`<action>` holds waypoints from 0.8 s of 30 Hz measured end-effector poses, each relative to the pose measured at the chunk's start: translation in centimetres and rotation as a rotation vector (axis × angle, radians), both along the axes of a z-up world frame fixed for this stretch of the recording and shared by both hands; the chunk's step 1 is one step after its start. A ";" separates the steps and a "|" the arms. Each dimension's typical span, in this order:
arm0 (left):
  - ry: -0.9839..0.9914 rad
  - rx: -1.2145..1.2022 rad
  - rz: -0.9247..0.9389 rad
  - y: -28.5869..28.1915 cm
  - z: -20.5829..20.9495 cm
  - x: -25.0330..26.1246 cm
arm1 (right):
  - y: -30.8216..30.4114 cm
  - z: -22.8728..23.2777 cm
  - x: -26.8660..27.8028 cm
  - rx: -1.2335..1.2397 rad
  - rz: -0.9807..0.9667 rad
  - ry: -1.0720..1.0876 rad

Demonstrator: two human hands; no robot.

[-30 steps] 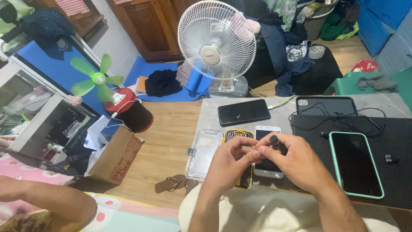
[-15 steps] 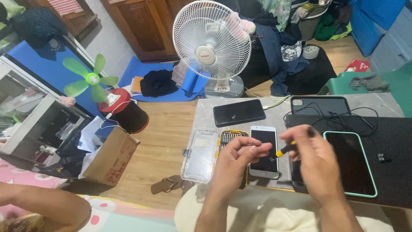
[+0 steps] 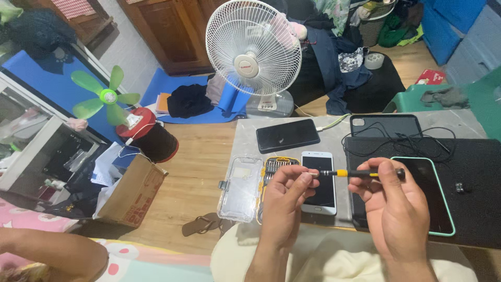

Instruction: The person removes a mint-green case from a smartphone, then uses a screwdriver from a toolkit to unscrew and open the back of a white smartphone, exposing the battery and internal components.

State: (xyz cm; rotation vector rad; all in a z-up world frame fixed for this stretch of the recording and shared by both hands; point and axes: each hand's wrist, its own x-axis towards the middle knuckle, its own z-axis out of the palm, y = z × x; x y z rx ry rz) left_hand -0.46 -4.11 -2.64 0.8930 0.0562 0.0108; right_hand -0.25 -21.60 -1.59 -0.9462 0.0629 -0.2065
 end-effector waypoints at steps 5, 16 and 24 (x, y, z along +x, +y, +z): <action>-0.015 -0.008 0.009 -0.2 0.0 -0.2 | 0.1 -0.2 0.0 0.023 0.012 -0.005; -0.009 0.088 0.055 -0.3 0.5 -0.4 | -0.1 -0.4 -0.2 0.018 0.046 -0.001; 0.000 0.219 0.112 -0.4 0.8 -0.6 | -0.1 0.2 -0.5 -0.022 0.017 0.041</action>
